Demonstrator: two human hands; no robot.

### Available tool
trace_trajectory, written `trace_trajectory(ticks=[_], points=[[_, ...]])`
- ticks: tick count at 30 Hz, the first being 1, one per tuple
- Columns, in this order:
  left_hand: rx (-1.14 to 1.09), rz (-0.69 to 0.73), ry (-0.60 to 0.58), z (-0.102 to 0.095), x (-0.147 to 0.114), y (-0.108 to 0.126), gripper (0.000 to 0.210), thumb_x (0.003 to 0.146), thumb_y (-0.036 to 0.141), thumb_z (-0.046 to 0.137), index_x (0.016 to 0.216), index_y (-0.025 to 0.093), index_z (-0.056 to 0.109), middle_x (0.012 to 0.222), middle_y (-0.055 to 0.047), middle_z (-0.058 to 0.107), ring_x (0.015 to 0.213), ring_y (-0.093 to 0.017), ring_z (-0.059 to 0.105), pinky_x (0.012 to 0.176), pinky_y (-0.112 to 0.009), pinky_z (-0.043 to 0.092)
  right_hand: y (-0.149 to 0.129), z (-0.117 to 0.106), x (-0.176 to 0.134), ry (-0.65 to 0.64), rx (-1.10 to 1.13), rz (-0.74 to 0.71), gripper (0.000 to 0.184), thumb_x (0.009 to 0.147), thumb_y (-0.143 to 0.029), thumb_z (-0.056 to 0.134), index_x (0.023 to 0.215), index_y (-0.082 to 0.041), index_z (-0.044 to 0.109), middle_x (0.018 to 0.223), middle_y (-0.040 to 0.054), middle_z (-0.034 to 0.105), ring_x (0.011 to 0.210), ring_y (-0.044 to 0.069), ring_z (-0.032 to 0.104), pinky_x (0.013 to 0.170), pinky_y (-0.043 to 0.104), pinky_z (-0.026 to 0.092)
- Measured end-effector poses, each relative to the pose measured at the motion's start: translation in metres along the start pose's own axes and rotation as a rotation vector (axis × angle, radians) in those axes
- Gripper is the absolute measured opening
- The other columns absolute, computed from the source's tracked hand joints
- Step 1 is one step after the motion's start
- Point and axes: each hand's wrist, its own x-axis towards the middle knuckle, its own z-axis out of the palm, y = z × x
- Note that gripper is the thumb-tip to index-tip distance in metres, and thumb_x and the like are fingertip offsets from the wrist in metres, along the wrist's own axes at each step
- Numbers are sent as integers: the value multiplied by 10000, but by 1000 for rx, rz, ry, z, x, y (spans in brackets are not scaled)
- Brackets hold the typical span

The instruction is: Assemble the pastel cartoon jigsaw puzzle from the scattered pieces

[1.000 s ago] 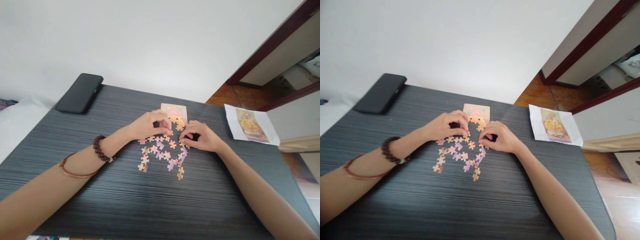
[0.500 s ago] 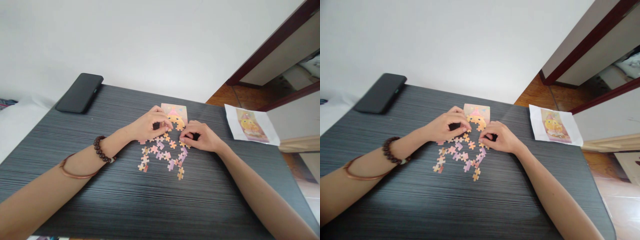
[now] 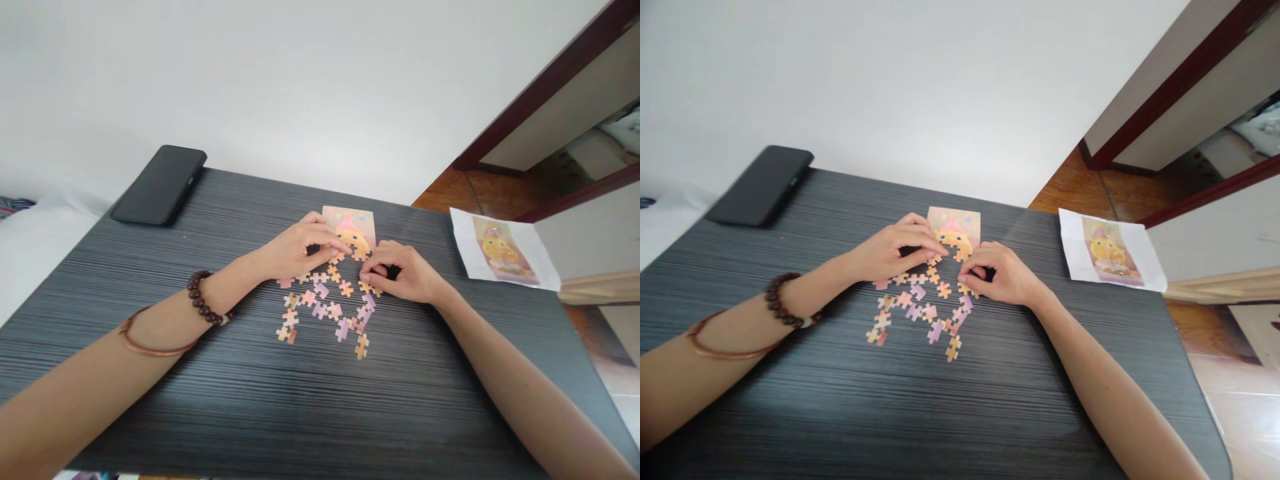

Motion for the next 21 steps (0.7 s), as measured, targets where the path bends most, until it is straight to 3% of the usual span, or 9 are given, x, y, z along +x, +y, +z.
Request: trace_trajectory(ticks=[4, 7, 13, 17, 21], points=[[-18, -95, 43, 1, 0, 1, 172, 950, 274, 587, 1025, 185, 712, 971, -52, 680, 975, -183, 598, 872, -313, 505, 0, 0, 0, 0, 0, 5, 151, 913, -262, 650, 782, -196, 681, 590, -48, 507, 599, 114, 475, 672, 283, 373], [-14, -81, 35, 1, 0, 1, 119, 939, 241, 613, 934, 198, 723, 938, -36, 704, 1032, -192, 574, 917, -327, 490, 1, 1, -1, -1, -4, 8, 155, 914, -263, 648, 777, -197, 677, 587, -49, 502, 597, 115, 471, 668, 284, 368], [16, -26, 19, 3, 1, -3, 132, 941, 229, 631, 962, 241, 761, 959, -7, 764, 1099, -211, 536, 993, -373, 463, 1, 1, -1, 4, -6, 15, 147, 911, -264, 647, 781, -200, 675, 588, -50, 499, 598, 117, 473, 682, 290, 371], [71, 25, 87, 4, 1, -5, 189, 969, 217, 582, 1049, 238, 753, 1061, -12, 771, 1116, -204, 556, 1035, -404, 448, 1, 1, 0, 11, -10, 7, 151, 910, -258, 652, 774, -197, 677, 591, -50, 506, 596, 112, 476, 678, 289, 375], [160, 8, 188, 2, 0, -7, 228, 957, 157, 528, 1007, 211, 744, 1065, -35, 762, 1070, -196, 608, 1008, -418, 479, 2, 3, -2, 56, -13, -10, 155, 911, -270, 654, 775, -200, 683, 554, -58, 477, 561, 110, 463, 647, 289, 384]])
